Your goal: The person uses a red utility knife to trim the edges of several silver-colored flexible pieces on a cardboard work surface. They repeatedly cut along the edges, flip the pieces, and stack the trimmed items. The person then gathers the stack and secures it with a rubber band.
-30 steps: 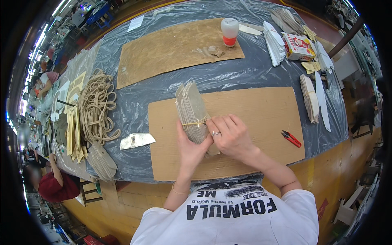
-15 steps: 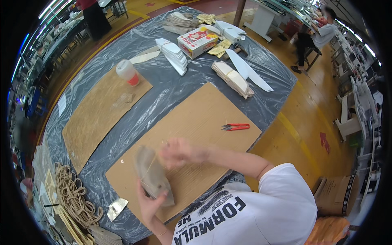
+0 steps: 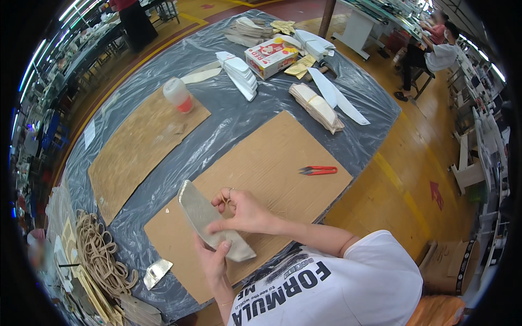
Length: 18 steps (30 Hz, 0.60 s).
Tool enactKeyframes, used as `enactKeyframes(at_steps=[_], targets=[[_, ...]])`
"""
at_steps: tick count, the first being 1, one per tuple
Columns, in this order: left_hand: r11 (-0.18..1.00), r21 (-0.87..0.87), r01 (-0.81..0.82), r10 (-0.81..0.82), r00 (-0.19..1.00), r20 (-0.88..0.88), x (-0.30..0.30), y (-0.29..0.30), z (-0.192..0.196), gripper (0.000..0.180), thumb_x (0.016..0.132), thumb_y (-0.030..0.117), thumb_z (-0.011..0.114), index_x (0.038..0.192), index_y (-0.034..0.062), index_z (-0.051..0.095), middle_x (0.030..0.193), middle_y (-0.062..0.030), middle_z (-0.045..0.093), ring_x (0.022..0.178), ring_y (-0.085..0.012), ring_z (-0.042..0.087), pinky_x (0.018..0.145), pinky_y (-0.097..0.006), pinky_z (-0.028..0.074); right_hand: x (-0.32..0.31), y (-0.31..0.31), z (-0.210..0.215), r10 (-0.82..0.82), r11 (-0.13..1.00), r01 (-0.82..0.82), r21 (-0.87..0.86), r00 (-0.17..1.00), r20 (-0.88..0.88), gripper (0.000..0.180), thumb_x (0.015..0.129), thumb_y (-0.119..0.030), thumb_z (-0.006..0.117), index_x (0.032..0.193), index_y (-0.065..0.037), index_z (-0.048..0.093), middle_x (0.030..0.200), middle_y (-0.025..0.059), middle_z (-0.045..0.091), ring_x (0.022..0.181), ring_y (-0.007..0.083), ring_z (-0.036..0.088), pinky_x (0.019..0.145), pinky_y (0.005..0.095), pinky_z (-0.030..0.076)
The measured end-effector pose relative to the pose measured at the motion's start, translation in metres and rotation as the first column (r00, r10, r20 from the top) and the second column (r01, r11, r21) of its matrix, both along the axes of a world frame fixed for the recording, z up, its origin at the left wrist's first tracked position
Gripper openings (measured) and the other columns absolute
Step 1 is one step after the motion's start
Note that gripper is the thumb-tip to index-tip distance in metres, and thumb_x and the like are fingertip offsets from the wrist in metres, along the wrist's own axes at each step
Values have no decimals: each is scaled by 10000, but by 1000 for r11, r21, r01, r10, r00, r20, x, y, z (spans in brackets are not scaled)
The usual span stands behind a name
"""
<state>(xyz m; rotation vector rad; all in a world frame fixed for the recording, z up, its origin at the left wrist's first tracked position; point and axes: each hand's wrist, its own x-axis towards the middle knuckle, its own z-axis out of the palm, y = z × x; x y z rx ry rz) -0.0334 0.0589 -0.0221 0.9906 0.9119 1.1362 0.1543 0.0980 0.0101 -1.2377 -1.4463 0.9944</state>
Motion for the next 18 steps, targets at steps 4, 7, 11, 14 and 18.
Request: enactKeyframes(at_steps=[4,7,11,14,18], targets=[[985,-160,-66,104,964,244,13,-8,-16,771,886,327,767,1467,37,351,1360,-95,531,1224,-224,559,1021,-392,484,-14,-4,11,-121,983,98,-154,982,-144,347,803,-238,838,1011,16,728,821,32,674,593,47,493,507,244,406],[968,-228,-106,181,924,337,23,-12,-24,678,969,355,662,1481,52,336,1403,-86,514,1246,-224,548,1045,-395,470,-15,-8,15,-203,978,208,28,971,-128,165,854,-69,777,972,40,737,893,52,707,625,63,559,526,246,442],[978,-162,-134,193,879,435,40,-11,-22,608,1010,361,588,1479,60,347,1390,-84,536,1264,-197,533,1060,-370,456,-16,-8,13,-324,845,217,489,935,144,146,855,-14,757,990,40,737,881,124,713,663,147,643,563,262,490],[959,-217,-181,262,858,443,46,-6,-12,546,1027,311,573,1464,58,364,1368,-88,551,1243,-182,539,1041,-354,460,-18,-11,21,-372,791,251,558,921,113,129,850,7,753,972,43,738,827,117,693,619,149,609,533,268,459],[905,-176,-388,418,889,187,43,1,2,535,1021,248,594,1453,37,358,1349,-103,549,1207,-166,539,1034,-337,443,7,-17,50,-442,875,365,319,871,216,153,814,-6,773,967,2,762,700,71,619,525,141,580,432,266,401]])
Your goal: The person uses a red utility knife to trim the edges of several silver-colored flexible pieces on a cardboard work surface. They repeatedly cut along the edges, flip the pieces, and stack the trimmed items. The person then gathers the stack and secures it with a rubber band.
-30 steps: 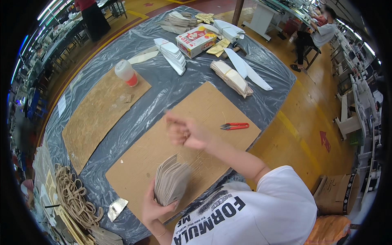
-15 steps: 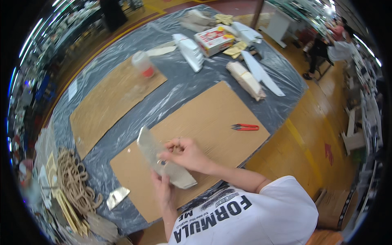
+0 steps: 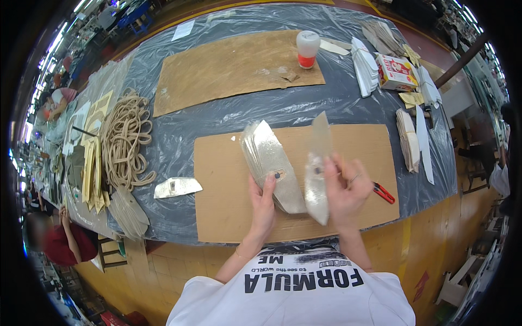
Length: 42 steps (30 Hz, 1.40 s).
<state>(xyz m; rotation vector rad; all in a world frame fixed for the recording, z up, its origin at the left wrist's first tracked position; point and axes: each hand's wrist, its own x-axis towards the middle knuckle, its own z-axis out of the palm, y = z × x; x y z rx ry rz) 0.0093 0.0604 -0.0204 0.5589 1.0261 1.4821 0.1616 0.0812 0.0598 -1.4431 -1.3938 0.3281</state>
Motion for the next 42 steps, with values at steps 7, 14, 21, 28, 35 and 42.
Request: enactKeyframes(at_steps=[7,14,21,28,35,42], targets=[[985,161,61,-27,978,-205,3,-1,4,593,1003,237,631,1458,22,318,1318,-120,553,1189,-174,541,1010,-322,450,-25,5,6,256,965,-262,31,958,131,190,897,-61,720,1065,24,746,749,46,573,581,80,514,472,240,372],[981,134,137,-161,970,181,6,-11,-9,842,923,512,668,1494,34,275,1338,-138,547,1203,-194,566,993,-348,496,-35,-5,-11,457,827,-537,-163,813,-361,301,966,-53,621,1254,27,658,865,33,587,635,61,518,542,209,404],[972,89,219,-236,910,340,3,-15,-16,800,896,422,681,1486,27,311,1341,-151,546,1201,-234,592,987,-394,525,-13,-12,-2,273,934,-319,-159,927,-258,458,920,-91,697,1348,24,580,1033,43,549,654,51,453,526,209,389],[974,24,224,-217,903,372,11,-15,-15,675,935,377,647,1429,9,370,1293,-141,562,1188,-223,577,1007,-381,501,-19,-16,-24,325,894,-393,-214,899,-294,286,904,-122,716,1123,56,673,1043,103,546,795,131,555,585,243,446],[928,16,371,-371,928,-27,3,-12,2,815,903,560,600,1452,5,367,1307,-155,552,1160,-254,597,932,-384,559,-7,-14,-33,370,773,-583,-250,735,-568,337,994,-154,532,1240,64,608,1074,147,602,856,227,646,662,299,524],[862,248,443,-505,694,513,-35,-10,1,985,794,479,741,1509,-8,271,1453,-298,369,1035,-336,661,721,-428,629,36,8,-40,230,788,-610,-83,417,-879,450,1017,-152,470,1437,6,450,1459,180,460,1064,264,690,875,315,606]])
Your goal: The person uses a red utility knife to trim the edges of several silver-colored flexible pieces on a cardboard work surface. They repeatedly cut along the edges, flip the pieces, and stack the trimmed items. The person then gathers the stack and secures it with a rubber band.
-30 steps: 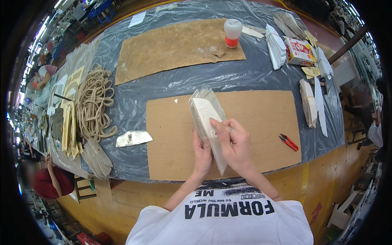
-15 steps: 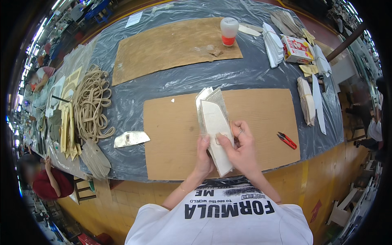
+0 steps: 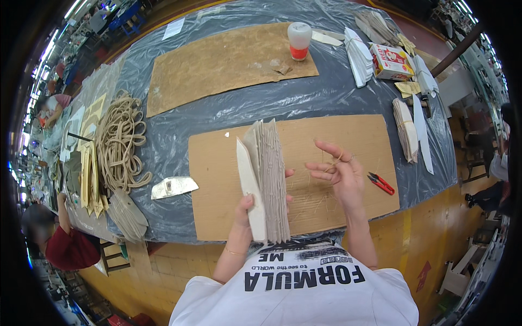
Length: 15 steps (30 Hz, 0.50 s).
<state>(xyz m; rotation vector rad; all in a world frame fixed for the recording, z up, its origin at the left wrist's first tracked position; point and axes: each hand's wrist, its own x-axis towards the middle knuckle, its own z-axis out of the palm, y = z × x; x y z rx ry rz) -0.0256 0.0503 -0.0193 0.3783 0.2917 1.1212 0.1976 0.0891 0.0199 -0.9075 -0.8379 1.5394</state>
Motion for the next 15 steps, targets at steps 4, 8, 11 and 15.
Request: enactKeyframes(at_steps=[4,8,11,15], targets=[[985,-35,171,-167,982,88,-7,-5,-9,999,750,402,797,1487,-33,281,1402,-293,425,1009,-354,674,722,-434,624,-20,-5,-24,236,964,-240,111,971,46,719,862,-106,751,1470,-23,377,1454,115,468,1211,227,585,988,352,500],[980,2,198,-174,869,-464,-15,-10,-5,817,761,319,797,1390,-42,420,1174,-173,651,1057,-284,668,864,-396,576,-35,-13,-34,303,948,-278,157,939,-164,935,726,-140,893,1481,-51,348,1406,78,502,1319,215,464,1125,391,354],[918,-12,396,-320,721,-614,-16,1,3,738,770,264,801,1347,-39,455,1135,-122,648,1000,-206,658,873,-349,542,-7,1,-18,369,915,-359,183,929,-26,990,687,-205,923,1483,-63,351,1404,69,492,1331,202,444,1149,400,315],[763,-84,641,-376,334,-865,-5,15,11,754,800,322,780,1376,-36,451,1115,-148,655,1028,-226,649,877,-374,538,31,26,26,398,740,-479,473,878,266,981,643,-287,932,1448,-60,420,1433,125,482,1353,261,420,1139,449,322]])
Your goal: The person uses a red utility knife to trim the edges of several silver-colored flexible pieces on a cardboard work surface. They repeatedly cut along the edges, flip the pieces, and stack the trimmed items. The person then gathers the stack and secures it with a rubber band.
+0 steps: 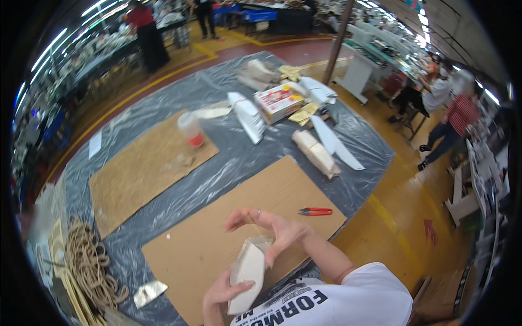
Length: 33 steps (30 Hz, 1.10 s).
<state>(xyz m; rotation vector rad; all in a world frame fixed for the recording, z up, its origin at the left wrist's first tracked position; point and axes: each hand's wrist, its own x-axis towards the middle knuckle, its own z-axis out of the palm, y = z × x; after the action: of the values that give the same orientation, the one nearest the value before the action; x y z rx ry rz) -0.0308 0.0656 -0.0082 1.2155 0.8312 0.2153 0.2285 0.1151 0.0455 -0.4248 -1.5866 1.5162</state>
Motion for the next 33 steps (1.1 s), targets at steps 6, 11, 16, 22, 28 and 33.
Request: enactKeyframes(at_steps=[6,11,16,22,28,33], targets=[[927,359,103,77,888,-453,22,-6,-6,875,837,424,726,1474,-39,345,1308,-213,574,1089,-297,650,894,-412,543,-70,-32,46,-159,702,-178,689,905,395,813,785,-348,786,1457,-59,433,1441,243,454,1273,433,473,1085,492,357],[505,3,-863,831,487,269,29,19,-2,911,827,461,720,1481,-34,324,1339,-220,539,1072,-309,654,873,-418,556,-75,-55,41,-605,607,625,491,764,-223,807,870,-379,753,1487,-37,362,1484,243,423,1349,391,455,1102,461,375],[517,-173,-839,688,286,667,5,13,14,914,815,422,732,1483,-17,287,1350,-212,501,1078,-298,643,840,-436,585,-40,-20,-5,-419,777,188,-600,867,-271,1101,760,-490,835,1539,-13,219,1539,239,357,1383,349,436,1135,445,358],[992,-15,-123,117,892,437,-7,-2,18,885,792,305,798,1472,-18,332,1317,-171,561,1190,-281,596,893,-456,566,-42,-6,-18,196,885,-341,-318,891,-409,1199,642,-503,899,1533,-33,249,1489,176,452,1382,299,451,1157,413,339],[923,331,198,-121,963,-240,11,8,28,809,792,420,762,1389,-31,454,1172,-271,641,1157,-387,616,944,-442,515,15,3,55,83,977,-10,-214,938,338,928,642,-494,889,1383,-57,540,1312,152,620,1285,243,544,1107,471,361],[926,376,46,66,958,-280,18,-1,43,838,779,483,758,1377,-37,485,1175,-332,623,1119,-425,617,974,-451,495,-13,-11,58,218,789,-522,324,731,646,543,806,-308,796,1250,-33,649,1114,130,710,1097,239,645,992,423,455]])
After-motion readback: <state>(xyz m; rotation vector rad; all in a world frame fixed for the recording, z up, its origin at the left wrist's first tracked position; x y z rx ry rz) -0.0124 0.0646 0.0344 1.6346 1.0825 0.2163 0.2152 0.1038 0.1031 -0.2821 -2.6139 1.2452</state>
